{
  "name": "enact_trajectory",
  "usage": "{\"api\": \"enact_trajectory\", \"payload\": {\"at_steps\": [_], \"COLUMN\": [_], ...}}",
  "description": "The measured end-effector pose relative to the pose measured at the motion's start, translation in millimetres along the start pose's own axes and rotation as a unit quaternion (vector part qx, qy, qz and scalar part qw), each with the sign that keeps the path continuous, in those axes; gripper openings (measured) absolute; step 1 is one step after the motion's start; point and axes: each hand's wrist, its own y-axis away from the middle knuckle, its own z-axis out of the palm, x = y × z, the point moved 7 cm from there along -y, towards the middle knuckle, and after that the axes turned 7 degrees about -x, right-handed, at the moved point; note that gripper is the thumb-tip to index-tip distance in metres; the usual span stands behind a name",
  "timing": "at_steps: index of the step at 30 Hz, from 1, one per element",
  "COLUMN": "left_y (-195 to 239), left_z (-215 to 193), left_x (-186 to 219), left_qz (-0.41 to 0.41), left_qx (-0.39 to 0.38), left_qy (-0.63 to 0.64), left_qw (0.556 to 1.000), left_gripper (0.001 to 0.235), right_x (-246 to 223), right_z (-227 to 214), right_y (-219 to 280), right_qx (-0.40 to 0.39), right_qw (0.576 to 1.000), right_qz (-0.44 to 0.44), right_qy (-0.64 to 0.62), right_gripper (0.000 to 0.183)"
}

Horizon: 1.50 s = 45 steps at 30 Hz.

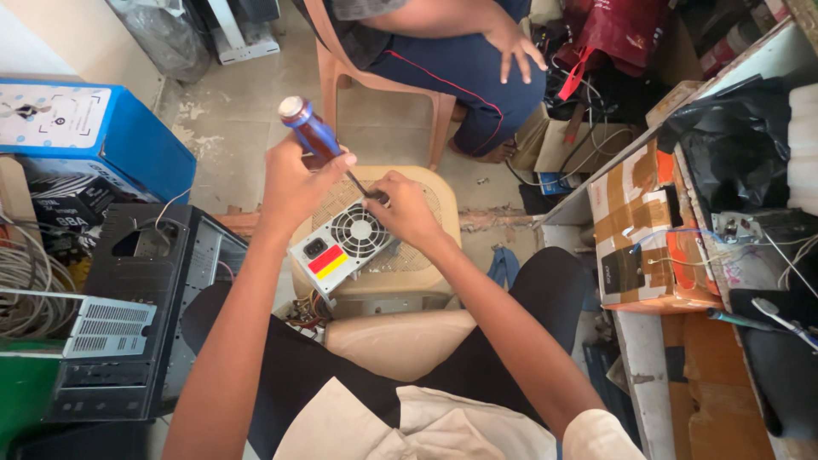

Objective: The person uses a screwdriver to remove screws from a computer power supply unit resting on a plastic stool. They repeatedly loosen and tighten screws on the unit's casing while seated cross-legged.

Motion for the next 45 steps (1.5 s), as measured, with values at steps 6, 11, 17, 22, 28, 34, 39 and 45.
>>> {"api": "enact_trajectory", "payload": {"at_steps": [6,11,17,22,28,34,39,45], "left_y": [33.3,99.2,190.3,246.8,268.5,266.0,262.2,264.7], "left_z": [-23.7,-59.4,-97.6,-98.8,-94.6,-89.8,-90.3,-89.1], "left_x": [-4.6,-33.4,-111.3,-194.3,-236.2,-236.6,-232.5,-229.9], "left_qz": [0.006,-0.005,0.025,-0.027,-0.037,-0.055,-0.05,-0.053], "left_qx": [0.07,0.182,0.291,0.342,0.319,0.317,0.311,0.308], "left_qy": [0.107,0.283,0.405,0.451,0.472,0.48,0.487,0.479], "left_qw": [0.992,0.942,0.866,0.824,0.821,0.816,0.815,0.82], "left_gripper": [0.027,0.022,0.021,0.024,0.026,0.025,0.024,0.023], "right_x": [-21.0,-25.6,-23.6,-24.2,-17.0,-14.8,-17.5,-31.8], "right_z": [2.4,6.7,12.9,6.5,6.2,13.0,11.4,14.0], "right_y": [0.1,-7.4,-10.0,-2.7,2.6,-15.0,-17.0,-9.6], "right_qx": [0.02,-0.016,-0.053,-0.052,-0.034,-0.075,-0.087,-0.047], "right_qw": [0.996,0.988,0.983,0.992,0.993,0.984,0.983,0.974], "right_qz": [-0.009,-0.064,-0.094,-0.085,-0.091,-0.072,-0.029,-0.078], "right_qy": [0.09,0.136,0.149,0.077,0.072,0.142,0.159,0.21], "right_gripper": [0.011,0.008,0.007,0.005,0.01,0.014,0.011,0.016]}}
